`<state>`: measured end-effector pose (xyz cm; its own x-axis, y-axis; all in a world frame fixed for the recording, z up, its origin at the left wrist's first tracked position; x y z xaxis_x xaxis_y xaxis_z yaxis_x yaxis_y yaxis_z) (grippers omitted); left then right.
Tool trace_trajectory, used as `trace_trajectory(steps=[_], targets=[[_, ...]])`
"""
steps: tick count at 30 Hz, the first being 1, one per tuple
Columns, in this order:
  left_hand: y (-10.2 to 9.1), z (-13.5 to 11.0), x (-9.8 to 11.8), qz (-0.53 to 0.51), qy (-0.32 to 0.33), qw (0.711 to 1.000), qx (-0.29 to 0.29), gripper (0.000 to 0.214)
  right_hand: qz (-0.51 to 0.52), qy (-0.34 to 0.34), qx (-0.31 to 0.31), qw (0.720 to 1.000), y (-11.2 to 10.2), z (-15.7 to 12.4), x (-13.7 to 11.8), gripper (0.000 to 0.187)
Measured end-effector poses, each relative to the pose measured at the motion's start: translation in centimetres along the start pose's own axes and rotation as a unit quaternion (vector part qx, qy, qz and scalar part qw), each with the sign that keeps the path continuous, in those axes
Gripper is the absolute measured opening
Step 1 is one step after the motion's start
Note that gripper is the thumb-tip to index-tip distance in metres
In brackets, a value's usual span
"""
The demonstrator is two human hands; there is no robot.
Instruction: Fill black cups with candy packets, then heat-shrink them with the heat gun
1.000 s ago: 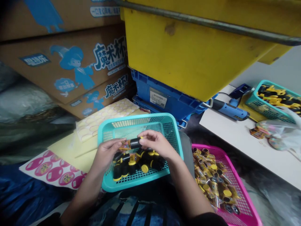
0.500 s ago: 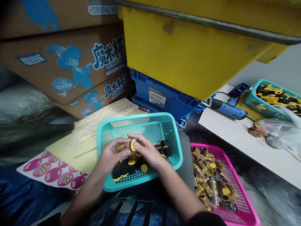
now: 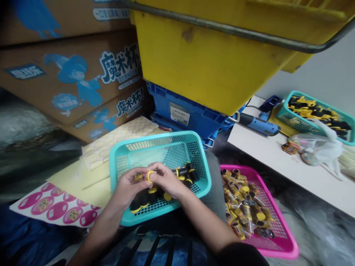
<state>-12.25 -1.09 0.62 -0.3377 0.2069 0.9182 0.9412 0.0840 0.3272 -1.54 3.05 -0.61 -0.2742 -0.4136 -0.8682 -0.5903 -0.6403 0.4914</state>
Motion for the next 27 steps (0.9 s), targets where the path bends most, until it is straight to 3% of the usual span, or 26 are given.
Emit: trace_trajectory(steps=[7, 10, 14, 15, 17, 20, 22, 24, 25, 27], targets=[[0.3, -0.1, 0.2, 0.008, 0.015, 0.999, -0.040, 0.029, -0.070, -0.011, -0.045, 0.996, -0.3, -1.1, -1.2, 0.035], [0.3, 0.0, 0.5, 0.004, 0.030, 0.999, -0.037, 0.045, -0.197, -0.051, -0.037, 0.978, 0.4, -2.3, -2.9, 0.050], [2.1, 0.0, 0.3, 0.031, -0.003, 0.995, -0.099, 0.079, -0.465, -0.176, 0.007, 0.868, 1.8, -4.9, -6.6, 0.040], [2.6, 0.0, 0.2, 0.029, -0.011, 0.992, -0.121, 0.084, -0.501, -0.191, 0.038, 0.843, 1.4, -6.0, -7.6, 0.033], [3.1, 0.2, 0.0, 0.022, -0.015, 0.990, -0.139, 0.085, -0.562, -0.196, 0.158, 0.788, -1.0, -9.1, -9.7, 0.027], [2.4, 0.8, -0.2, 0.042, -0.013, 0.995, -0.092, 0.067, -0.658, -0.083, 0.384, 0.642, -6.8, -16.3, -12.0, 0.025], [1.7, 1.2, -0.1, 0.059, -0.013, 0.997, -0.055, 0.055, -0.693, 0.072, 0.439, 0.566, -10.7, -20.5, -11.9, 0.030], [1.2, 1.5, 0.3, 0.068, -0.005, 0.997, -0.029, 0.047, -0.700, 0.177, 0.436, 0.538, -13.1, -22.4, -10.9, 0.039], [1.0, 1.6, 0.6, 0.070, 0.003, 0.997, -0.016, 0.045, -0.698, 0.184, 0.429, 0.543, -13.5, -22.2, -10.4, 0.039], [0.6, 1.8, 1.2, 0.072, 0.021, 0.997, 0.013, 0.041, -0.690, 0.126, 0.403, 0.587, -12.7, -19.5, -9.7, 0.033]])
Point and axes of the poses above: each hand's wrist, its own z-axis towards the middle knuckle, its own y-axis out of the palm, x = y × z, the point moved 6 cm from there along z, towards the middle knuckle, and after that the axes turned 6 degrees about -x, right-handed, at the moved point
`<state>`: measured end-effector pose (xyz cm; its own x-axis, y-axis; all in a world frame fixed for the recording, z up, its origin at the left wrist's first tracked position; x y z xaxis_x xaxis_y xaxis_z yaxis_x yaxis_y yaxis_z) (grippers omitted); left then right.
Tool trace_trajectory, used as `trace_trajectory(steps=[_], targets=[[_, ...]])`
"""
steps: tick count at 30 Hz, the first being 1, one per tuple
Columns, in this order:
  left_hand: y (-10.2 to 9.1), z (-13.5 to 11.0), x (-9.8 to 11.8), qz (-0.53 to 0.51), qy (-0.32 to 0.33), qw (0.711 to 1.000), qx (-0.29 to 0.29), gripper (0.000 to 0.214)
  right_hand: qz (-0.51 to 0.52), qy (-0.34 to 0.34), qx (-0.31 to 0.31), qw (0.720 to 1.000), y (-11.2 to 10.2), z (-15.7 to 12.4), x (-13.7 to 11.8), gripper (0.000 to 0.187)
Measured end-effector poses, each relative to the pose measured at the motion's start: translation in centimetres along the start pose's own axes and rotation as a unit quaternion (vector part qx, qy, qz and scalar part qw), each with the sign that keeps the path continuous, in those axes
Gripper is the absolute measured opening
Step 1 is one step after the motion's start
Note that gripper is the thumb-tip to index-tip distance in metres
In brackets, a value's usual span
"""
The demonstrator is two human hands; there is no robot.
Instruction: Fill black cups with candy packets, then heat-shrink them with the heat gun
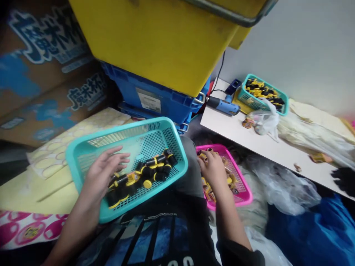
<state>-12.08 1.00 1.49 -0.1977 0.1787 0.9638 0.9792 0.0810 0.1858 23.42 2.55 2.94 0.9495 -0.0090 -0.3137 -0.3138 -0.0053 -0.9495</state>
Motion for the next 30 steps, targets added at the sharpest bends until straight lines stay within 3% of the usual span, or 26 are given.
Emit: trace_trajectory(steps=[2, 5, 8, 11, 15, 17, 19, 21, 22, 24, 26, 30], targets=[[-0.4, 0.1, 0.4, 0.002, 0.008, 1.000, 0.029, 0.038, 0.073, -0.111, -0.022, 0.991, 1.6, 1.1, -5.0, 0.027], [-0.6, 0.1, 0.4, 0.008, 0.006, 0.999, 0.047, 0.036, 0.069, -0.276, -0.163, 0.945, 5.9, 2.3, -12.6, 0.022], [-1.0, -0.2, -0.1, 0.017, 0.001, 0.999, 0.050, 0.036, -0.003, -0.310, -0.268, 0.912, 10.6, 3.8, -15.7, 0.027], [-1.7, -0.5, -0.6, 0.045, -0.001, 0.997, 0.058, 0.033, -0.003, -0.314, -0.292, 0.903, 13.4, 5.6, -16.1, 0.026], [-1.6, 0.0, -1.1, 0.201, -0.012, 0.979, 0.023, 0.026, 0.182, -0.235, -0.214, 0.930, 12.5, 8.0, -15.1, 0.031], [-0.1, 1.0, -1.4, 0.341, 0.000, 0.939, -0.041, 0.020, 0.311, -0.178, -0.160, 0.920, 11.0, 8.8, -14.1, 0.034], [2.2, 2.3, -2.2, 0.471, 0.020, 0.873, -0.126, 0.023, 0.419, -0.130, -0.124, 0.890, 9.8, 9.0, -13.1, 0.037], [4.4, 3.6, -3.7, 0.550, 0.022, 0.810, -0.202, 0.028, 0.499, -0.090, -0.116, 0.854, 9.2, 8.8, -12.5, 0.039], [5.2, 4.1, -4.4, 0.564, 0.016, 0.794, -0.226, 0.028, 0.526, -0.072, -0.119, 0.839, 8.9, 8.6, -12.2, 0.040], [6.0, 5.1, -5.8, 0.578, -0.004, 0.775, -0.255, 0.023, 0.550, -0.043, -0.130, 0.824, 8.7, 8.0, -11.7, 0.039], [6.2, 5.6, -6.7, 0.587, -0.014, 0.764, -0.268, 0.018, 0.542, -0.020, -0.139, 0.828, 8.4, 7.3, -11.1, 0.038], [6.7, 5.7, -7.2, 0.602, 0.019, 0.743, -0.292, 0.044, 0.522, -0.001, -0.138, 0.842, 8.1, 6.1, -9.2, 0.037]])
Point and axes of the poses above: each hand's wrist, its own z-axis towards the middle knuckle, its own y-axis out of the palm, x = y × z, the point moved 6 cm from there along z, towards the middle knuckle, and after that the axes turned 6 degrees about -x, right-handed, at the moved point
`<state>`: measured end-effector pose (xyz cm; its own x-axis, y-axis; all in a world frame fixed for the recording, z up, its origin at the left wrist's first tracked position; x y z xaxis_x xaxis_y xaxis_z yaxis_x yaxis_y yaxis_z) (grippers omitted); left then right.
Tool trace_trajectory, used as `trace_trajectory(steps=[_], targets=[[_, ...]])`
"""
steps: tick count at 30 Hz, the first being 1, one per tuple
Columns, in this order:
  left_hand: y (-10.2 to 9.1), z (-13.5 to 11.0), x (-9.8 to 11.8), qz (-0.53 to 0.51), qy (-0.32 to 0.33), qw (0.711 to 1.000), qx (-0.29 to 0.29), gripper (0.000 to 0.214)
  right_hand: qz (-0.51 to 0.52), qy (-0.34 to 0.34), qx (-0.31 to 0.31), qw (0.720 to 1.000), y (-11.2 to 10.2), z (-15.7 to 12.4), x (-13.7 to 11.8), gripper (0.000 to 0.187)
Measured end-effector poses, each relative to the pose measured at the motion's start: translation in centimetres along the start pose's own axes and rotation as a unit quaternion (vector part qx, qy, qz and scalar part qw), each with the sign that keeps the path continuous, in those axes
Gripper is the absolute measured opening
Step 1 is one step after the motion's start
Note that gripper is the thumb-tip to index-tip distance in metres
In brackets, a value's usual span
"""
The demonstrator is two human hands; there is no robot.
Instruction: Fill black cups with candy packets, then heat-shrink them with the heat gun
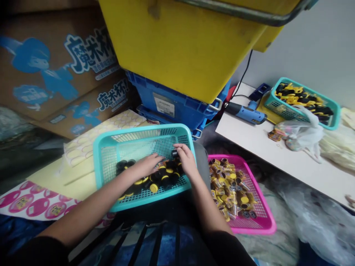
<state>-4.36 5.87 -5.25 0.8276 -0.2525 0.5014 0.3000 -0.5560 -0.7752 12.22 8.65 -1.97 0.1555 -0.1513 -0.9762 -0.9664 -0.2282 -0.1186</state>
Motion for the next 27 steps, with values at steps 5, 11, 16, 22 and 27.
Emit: trace_trajectory(steps=[5, 11, 16, 22, 27], targets=[[0.9, 0.3, 1.3, 0.006, 0.026, 1.000, 0.004, 0.043, -0.015, 0.001, -0.010, 1.000, -1.1, -0.9, 2.1, 0.035], [1.5, 1.6, 0.8, -0.027, -0.043, 0.998, 0.030, 0.017, -0.017, -0.034, -0.044, 0.998, -1.3, -1.4, 3.2, 0.031], [-2.3, 0.8, -2.4, -0.065, -0.164, 0.979, 0.106, 0.017, 0.065, -0.015, -0.075, 0.995, -2.0, -1.4, 3.8, 0.033], [-4.4, -1.7, -3.8, -0.119, -0.235, 0.948, 0.178, 0.017, 0.110, -0.013, -0.095, 0.989, -1.6, -0.9, 4.1, 0.033], [-4.7, -3.0, -3.1, -0.147, -0.230, 0.933, 0.235, 0.013, 0.137, 0.010, -0.113, 0.984, -1.4, -0.6, 3.8, 0.031]])
Point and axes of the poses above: each hand's wrist, its own z-axis towards the middle knuckle, its own y-axis out of the palm, x = y × z, the point moved 6 cm from there along z, towards the middle knuckle, and after that the axes turned 6 degrees about -x, right-handed, at the moved point
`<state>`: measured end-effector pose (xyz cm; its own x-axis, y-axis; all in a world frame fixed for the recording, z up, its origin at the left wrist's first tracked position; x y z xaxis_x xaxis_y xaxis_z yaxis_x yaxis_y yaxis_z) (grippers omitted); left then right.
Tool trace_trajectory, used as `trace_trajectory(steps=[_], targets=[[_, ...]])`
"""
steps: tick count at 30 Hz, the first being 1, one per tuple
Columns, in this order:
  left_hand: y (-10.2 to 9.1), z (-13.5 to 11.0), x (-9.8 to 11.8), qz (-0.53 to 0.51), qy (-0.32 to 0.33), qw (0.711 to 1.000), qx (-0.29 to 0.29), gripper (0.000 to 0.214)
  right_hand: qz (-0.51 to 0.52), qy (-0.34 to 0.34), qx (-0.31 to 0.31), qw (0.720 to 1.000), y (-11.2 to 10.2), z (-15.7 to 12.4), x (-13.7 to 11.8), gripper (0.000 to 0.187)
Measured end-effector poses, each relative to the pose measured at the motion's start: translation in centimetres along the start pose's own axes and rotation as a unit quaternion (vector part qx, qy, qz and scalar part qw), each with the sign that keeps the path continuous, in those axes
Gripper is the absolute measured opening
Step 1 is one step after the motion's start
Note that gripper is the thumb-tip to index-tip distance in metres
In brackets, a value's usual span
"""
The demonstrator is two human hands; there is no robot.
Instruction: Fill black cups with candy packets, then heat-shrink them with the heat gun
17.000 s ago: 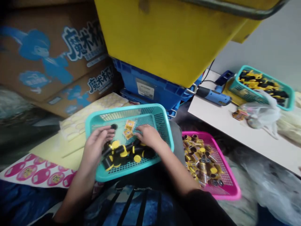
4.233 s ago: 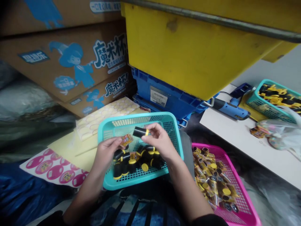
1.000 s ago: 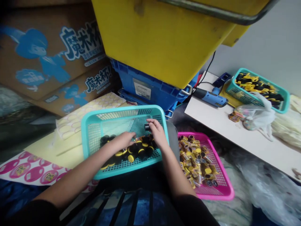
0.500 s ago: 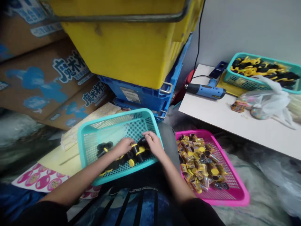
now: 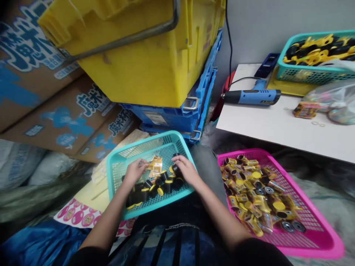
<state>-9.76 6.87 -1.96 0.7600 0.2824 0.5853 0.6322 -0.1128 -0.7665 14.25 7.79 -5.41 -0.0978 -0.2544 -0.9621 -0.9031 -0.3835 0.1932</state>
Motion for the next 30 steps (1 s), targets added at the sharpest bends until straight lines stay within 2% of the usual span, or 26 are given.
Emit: trace_trajectory(steps=[3, 5, 8, 11, 14, 17, 18, 21, 23, 25, 27, 30], targets=[[-0.9, -1.4, 1.2, -0.020, 0.045, 0.999, 0.024, 0.020, 0.032, -0.003, -0.008, 0.999, 0.2, 0.1, -0.5, 0.029], [-1.7, -2.9, 2.6, -0.017, 0.131, 0.990, 0.052, 0.016, 0.040, -0.002, -0.025, 0.999, 0.8, 0.2, -1.0, 0.037], [-2.8, -5.6, 4.9, 0.025, 0.282, 0.951, 0.126, 0.015, 0.013, 0.018, -0.090, 0.996, 2.7, 0.4, -2.1, 0.057], [-3.5, -7.1, 5.7, 0.056, 0.317, 0.928, 0.186, 0.015, -0.004, 0.027, -0.148, 0.989, 5.0, 0.7, -3.6, 0.057], [-3.6, -7.2, 5.7, 0.017, 0.298, 0.932, 0.206, 0.014, -0.004, 0.011, -0.134, 0.991, 6.2, 1.3, -4.9, 0.042], [-3.4, -6.4, 4.6, -0.154, 0.204, 0.949, 0.183, 0.015, -0.039, -0.006, -0.098, 0.994, 6.4, 1.9, -5.5, 0.033], [-2.9, -6.0, 4.3, -0.238, 0.167, 0.945, 0.151, 0.021, -0.061, -0.018, -0.093, 0.994, 6.5, 2.0, -5.6, 0.032], [-1.2, -5.3, 4.1, -0.430, 0.084, 0.898, 0.044, 0.041, -0.128, -0.055, -0.083, 0.987, 6.5, 2.2, -5.8, 0.029], [-0.7, -5.1, 4.2, -0.462, 0.050, 0.885, 0.030, 0.052, -0.152, -0.068, -0.081, 0.983, 6.6, 2.2, -5.7, 0.030], [-0.8, -4.8, 4.0, -0.463, 0.024, 0.884, 0.050, 0.053, -0.156, -0.064, -0.082, 0.982, 6.6, 2.3, -5.5, 0.036], [-0.9, -4.5, 3.8, -0.464, 0.008, 0.883, 0.069, 0.041, -0.099, -0.046, -0.079, 0.991, 6.2, 2.4, -5.3, 0.038], [-1.1, -4.4, 3.0, -0.460, -0.008, 0.884, 0.086, 0.029, 0.091, -0.027, -0.070, 0.993, 5.1, 2.3, -5.8, 0.028]])
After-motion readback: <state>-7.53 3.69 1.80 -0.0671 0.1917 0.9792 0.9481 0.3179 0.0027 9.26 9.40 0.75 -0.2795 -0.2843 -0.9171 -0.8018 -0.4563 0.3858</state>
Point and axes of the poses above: each hand's wrist, its own z-axis towards the middle knuckle, its own y-axis out of the palm, x = y × z, the point moved 6 cm from there along z, towards the middle knuckle, and after that the axes turned 6 degrees about -x, right-handed, at the moved point
